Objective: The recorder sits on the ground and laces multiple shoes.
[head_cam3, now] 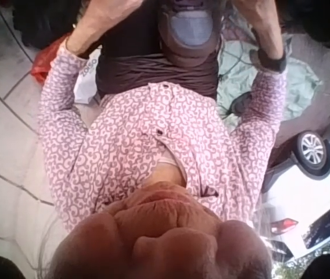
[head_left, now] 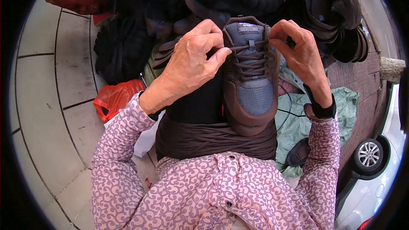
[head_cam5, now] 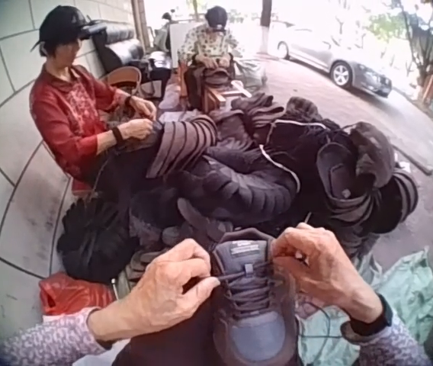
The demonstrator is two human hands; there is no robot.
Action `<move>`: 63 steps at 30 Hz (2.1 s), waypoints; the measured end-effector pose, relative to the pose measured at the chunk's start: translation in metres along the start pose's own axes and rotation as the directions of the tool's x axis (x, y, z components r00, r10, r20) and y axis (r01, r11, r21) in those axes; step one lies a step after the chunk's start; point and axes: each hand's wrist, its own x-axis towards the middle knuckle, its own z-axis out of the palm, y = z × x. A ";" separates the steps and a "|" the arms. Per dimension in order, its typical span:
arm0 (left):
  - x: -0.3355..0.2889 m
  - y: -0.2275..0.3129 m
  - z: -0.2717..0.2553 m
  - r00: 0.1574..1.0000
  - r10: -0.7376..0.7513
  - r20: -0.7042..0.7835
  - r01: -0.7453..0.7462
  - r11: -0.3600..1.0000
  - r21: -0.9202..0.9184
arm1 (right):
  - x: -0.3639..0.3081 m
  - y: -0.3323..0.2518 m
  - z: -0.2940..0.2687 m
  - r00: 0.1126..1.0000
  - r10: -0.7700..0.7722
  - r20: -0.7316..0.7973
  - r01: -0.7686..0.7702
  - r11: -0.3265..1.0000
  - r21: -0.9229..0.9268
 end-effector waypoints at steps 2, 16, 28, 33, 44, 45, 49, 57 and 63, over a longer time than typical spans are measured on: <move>-0.004 -0.002 -0.007 0.998 -0.057 0.030 0.059 0.997 -0.049 | -0.001 0.001 -0.003 0.999 0.035 0.036 -0.035 0.999 -0.019; -0.043 -0.021 -0.033 0.992 0.098 -0.080 -0.068 0.945 0.320 | -0.025 0.032 -0.009 1.000 -0.008 0.019 0.012 0.980 -0.197; -0.059 -0.032 -0.085 0.821 -0.537 0.195 0.508 0.529 -0.680 | -0.045 0.048 0.007 0.765 0.644 0.003 -0.592 0.702 0.395; -0.085 -0.043 -0.119 0.832 -0.528 0.171 0.024 -0.274 -0.962 | -0.039 0.073 0.009 0.673 0.739 0.033 -0.132 0.075 0.988; -0.096 0.019 -0.164 0.859 -0.491 -0.144 -0.201 -0.065 -0.977 | -0.106 0.165 -0.077 0.580 0.809 -0.100 0.215 -0.034 0.976; -0.095 0.027 -0.163 0.913 -0.382 -0.145 -0.165 -0.020 -0.986 | -0.116 0.169 -0.076 0.562 0.821 -0.100 0.207 -0.023 0.978; -0.075 0.033 -0.133 0.948 -0.316 -0.035 0.041 0.232 -0.972 | -0.130 0.152 -0.049 0.566 0.824 -0.011 -0.081 0.068 0.994; -0.009 -0.001 -0.020 0.809 -0.580 0.091 0.506 0.611 -0.609 | -0.058 0.038 0.019 0.861 0.507 -0.023 -0.284 0.519 0.806; 0.002 -0.004 0.000 0.920 -0.387 -0.064 0.378 0.917 -0.125 | -0.027 0.011 0.015 0.888 0.458 -0.038 -0.328 0.689 0.646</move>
